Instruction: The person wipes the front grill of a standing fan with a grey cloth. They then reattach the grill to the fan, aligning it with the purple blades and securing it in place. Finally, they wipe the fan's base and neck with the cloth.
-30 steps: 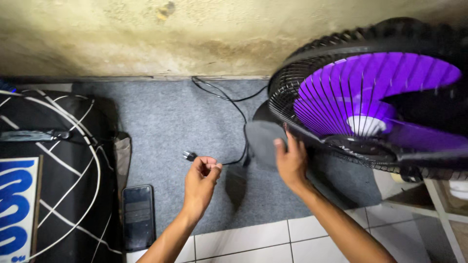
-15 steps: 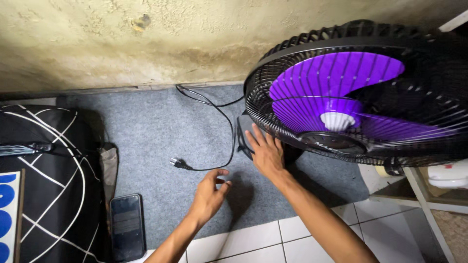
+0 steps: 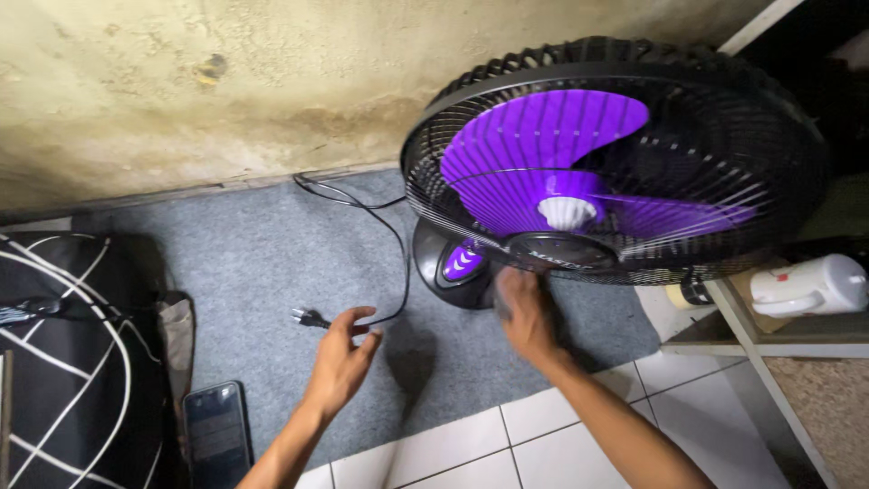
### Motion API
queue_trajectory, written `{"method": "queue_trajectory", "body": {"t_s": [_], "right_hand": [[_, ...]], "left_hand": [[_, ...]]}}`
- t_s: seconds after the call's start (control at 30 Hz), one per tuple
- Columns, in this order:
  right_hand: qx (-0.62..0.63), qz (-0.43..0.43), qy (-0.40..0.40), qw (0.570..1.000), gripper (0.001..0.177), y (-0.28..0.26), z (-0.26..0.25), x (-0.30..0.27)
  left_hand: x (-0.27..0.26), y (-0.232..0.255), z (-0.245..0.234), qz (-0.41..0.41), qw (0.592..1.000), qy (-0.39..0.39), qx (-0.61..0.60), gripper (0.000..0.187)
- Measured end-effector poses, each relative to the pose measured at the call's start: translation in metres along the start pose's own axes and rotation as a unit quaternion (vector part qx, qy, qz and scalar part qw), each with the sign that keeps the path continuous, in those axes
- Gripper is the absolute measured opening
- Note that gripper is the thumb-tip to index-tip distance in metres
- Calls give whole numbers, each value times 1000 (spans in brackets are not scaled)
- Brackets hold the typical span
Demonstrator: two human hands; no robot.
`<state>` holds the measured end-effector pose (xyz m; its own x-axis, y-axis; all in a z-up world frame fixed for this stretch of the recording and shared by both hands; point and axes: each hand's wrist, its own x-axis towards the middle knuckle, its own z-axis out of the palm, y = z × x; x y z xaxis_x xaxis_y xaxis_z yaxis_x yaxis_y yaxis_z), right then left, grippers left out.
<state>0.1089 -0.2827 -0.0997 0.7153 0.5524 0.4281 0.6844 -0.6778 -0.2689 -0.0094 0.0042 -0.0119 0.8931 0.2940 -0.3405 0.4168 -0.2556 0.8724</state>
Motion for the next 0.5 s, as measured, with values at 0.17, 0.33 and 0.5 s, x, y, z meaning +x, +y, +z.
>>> {"method": "queue_trajectory", "body": {"t_s": [0.17,0.33,0.5], "right_hand": [[1,64,-38,997,24,109,48,25],[-93,147,36,984,25,86,65,19],[-102,118,-37,987,49,-39,4,-1]], "left_hand": [[19,13,2,0,1000,16,-21,46],[52,61,-5,209,968,20,-139,64],[65,107,-17,294,931,-31,-214,80]]}}
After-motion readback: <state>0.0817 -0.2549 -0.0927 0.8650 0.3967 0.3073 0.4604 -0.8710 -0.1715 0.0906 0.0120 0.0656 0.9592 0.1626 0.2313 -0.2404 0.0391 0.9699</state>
